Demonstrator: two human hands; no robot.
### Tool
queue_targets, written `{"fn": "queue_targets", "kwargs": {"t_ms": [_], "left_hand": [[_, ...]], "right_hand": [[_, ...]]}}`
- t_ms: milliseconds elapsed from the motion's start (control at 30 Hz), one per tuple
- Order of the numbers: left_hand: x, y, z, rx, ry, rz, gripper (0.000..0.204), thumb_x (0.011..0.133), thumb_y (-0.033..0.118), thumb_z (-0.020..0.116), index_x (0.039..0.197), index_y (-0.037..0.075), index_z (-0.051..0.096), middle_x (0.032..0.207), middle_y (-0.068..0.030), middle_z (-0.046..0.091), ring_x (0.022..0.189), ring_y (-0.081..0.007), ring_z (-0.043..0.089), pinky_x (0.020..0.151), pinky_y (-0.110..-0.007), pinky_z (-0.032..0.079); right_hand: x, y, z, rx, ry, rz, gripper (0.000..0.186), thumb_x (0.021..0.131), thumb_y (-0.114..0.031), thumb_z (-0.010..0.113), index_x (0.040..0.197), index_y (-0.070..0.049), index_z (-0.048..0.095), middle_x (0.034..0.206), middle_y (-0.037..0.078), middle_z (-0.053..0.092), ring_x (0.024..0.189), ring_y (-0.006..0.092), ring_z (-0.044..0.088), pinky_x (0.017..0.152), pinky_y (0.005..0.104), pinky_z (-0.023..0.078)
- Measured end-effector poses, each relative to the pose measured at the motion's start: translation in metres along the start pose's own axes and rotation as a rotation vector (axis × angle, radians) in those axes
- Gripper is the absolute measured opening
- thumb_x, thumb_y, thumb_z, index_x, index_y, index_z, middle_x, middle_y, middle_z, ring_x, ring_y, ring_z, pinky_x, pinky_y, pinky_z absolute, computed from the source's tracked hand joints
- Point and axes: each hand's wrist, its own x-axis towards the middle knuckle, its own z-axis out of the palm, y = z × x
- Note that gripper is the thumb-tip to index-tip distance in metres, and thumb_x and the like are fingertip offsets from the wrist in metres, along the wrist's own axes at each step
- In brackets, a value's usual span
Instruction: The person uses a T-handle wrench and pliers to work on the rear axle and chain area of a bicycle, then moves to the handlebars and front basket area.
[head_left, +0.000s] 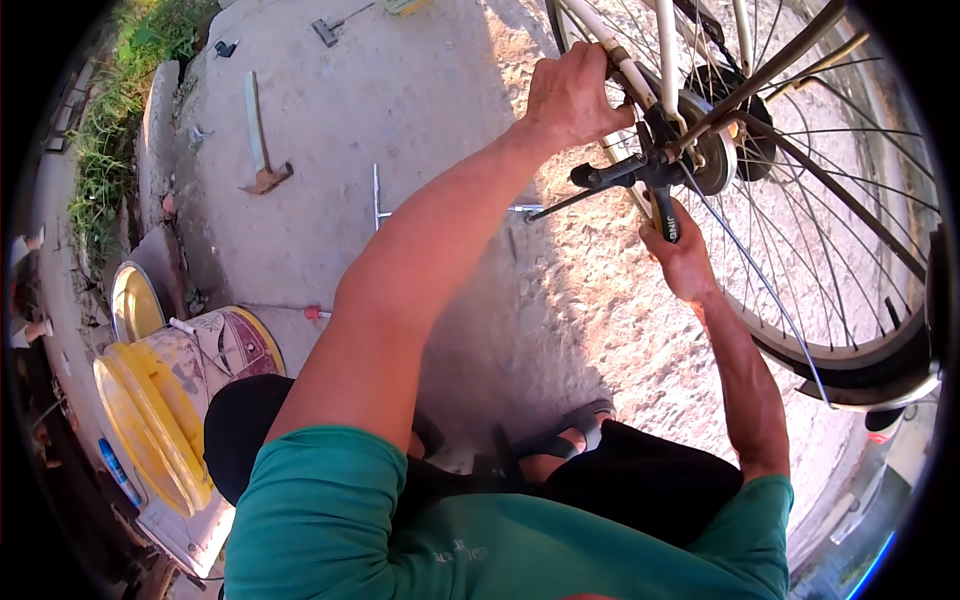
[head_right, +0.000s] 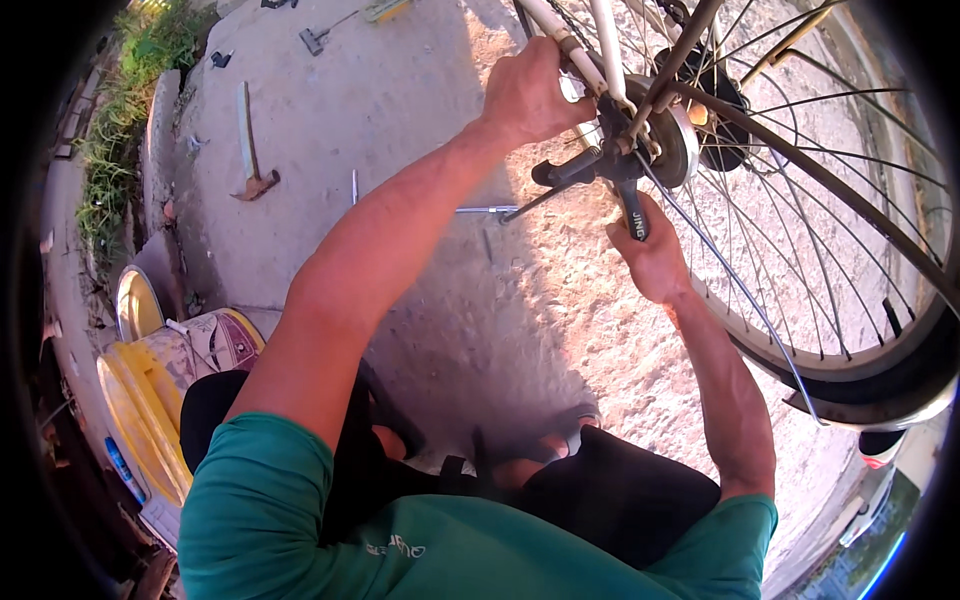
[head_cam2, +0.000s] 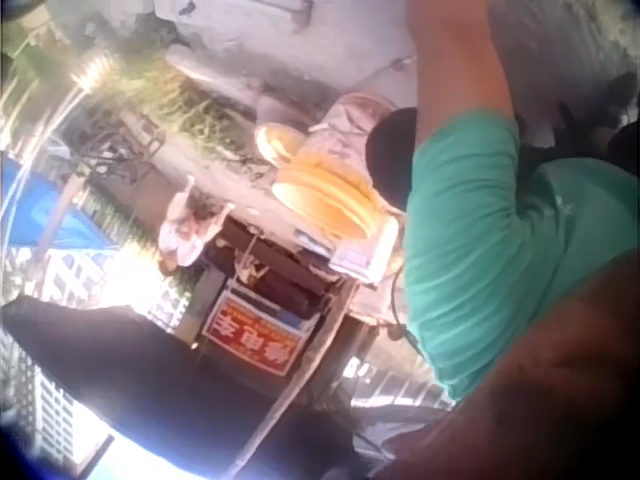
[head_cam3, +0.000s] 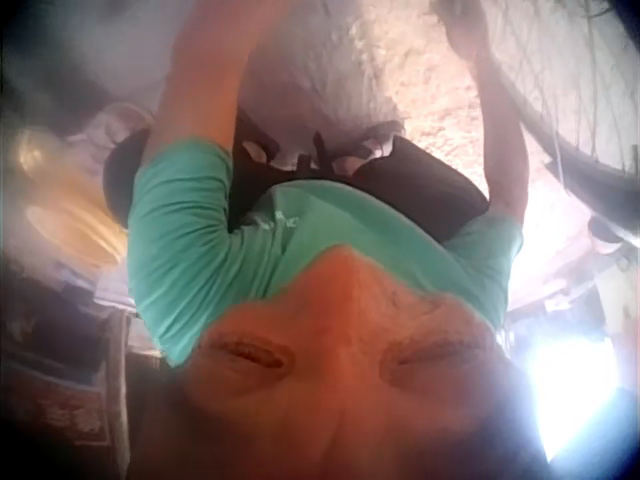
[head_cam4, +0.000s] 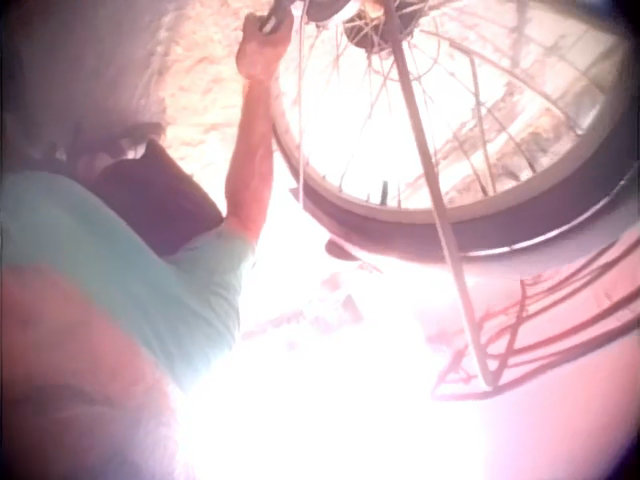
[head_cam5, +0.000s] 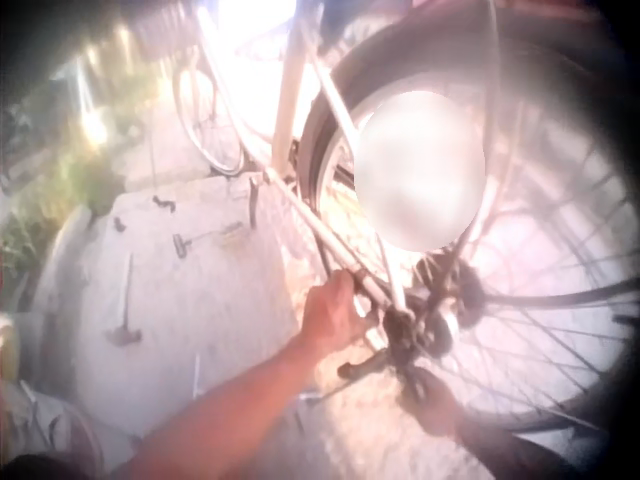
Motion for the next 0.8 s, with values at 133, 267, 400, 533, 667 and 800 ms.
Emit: {"fn": "queue_targets", "kwargs": {"t_ms": [133, 267, 400, 533, 667, 800], "left_hand": [[0.002, 0.001, -0.001, -0.035, -0.044, -0.03, 0.065, 0.072, 0.045, 0.084, 0.107, -0.005, 0.062, 0.103, -0.0233, 0.066, 0.09, -0.0399, 0.069, 0.087, -0.046, 0.056], [0.003, -0.003, -0.001, -0.047, -0.039, 0.017, 0.064, 0.072, 0.044, 0.084, 0.108, -0.005, 0.063, 0.103, -0.0231, 0.066, 0.092, -0.0392, 0.069, 0.089, -0.046, 0.056], [0.001, -0.006, 0.005, -0.053, 0.081, 0.046, 0.054, 0.069, 0.038, 0.088, 0.101, 0.001, 0.065, 0.094, -0.0183, 0.069, 0.087, -0.0403, 0.072, 0.079, -0.048, 0.058], [0.0, -0.005, 0.001, -0.027, 0.093, 0.066, 0.054, 0.071, 0.04, 0.086, 0.105, 0.002, 0.068, 0.099, -0.0209, 0.069, 0.088, -0.0414, 0.071, 0.08, -0.049, 0.058], [0.0, -0.013, 0.0, 0.023, 0.022, 0.066, 0.059, 0.071, 0.043, 0.087, 0.109, 0.002, 0.067, 0.102, -0.0195, 0.066, 0.091, -0.0411, 0.069, 0.081, -0.051, 0.057], [0.001, -0.012, -0.003, 0.021, 0.006, 0.076, 0.062, 0.071, 0.045, 0.087, 0.11, 0.003, 0.065, 0.104, -0.0182, 0.064, 0.091, -0.0402, 0.068, 0.082, -0.051, 0.055]], "right_hand": [[0.001, -0.005, -0.001, -0.124, 0.025, 0.032, 0.051, 0.094, -0.019, 0.068, 0.14, -0.002, 0.053, 0.087, 0.004, 0.062, 0.078, 0.0144, 0.057, 0.075, 0.0322, 0.05], [0.007, -0.002, -0.003, -0.215, 0.032, 0.034, 0.051, 0.094, -0.022, 0.066, 0.14, -0.005, 0.052, 0.089, 0.01, 0.065, 0.079, 0.0198, 0.063, 0.076, 0.0363, 0.052], [0.01, -0.001, -0.001, -0.291, 0.05, 0.044, 0.051, 0.093, -0.022, 0.064, 0.139, -0.005, 0.051, 0.09, 0.016, 0.065, 0.081, 0.0264, 0.066, 0.079, 0.0403, 0.053], [0.012, -0.004, -0.003, -0.322, 0.04, 0.023, 0.054, 0.092, -0.023, 0.064, 0.141, -0.005, 0.05, 0.094, 0.021, 0.068, 0.085, 0.0337, 0.068, 0.082, 0.0433, 0.053], [0.012, -0.003, -0.002, -0.352, 0.07, 0.024, 0.055, 0.092, -0.023, 0.063, 0.142, -0.005, 0.049, 0.094, 0.022, 0.067, 0.085, 0.0351, 0.068, 0.082, 0.0436, 0.053], [0.011, -0.008, -0.004, -0.359, 0.063, 0.045, 0.054, 0.091, -0.022, 0.062, 0.141, -0.005, 0.049, 0.093, 0.023, 0.066, 0.084, 0.0356, 0.068, 0.081, 0.0443, 0.052]]}}
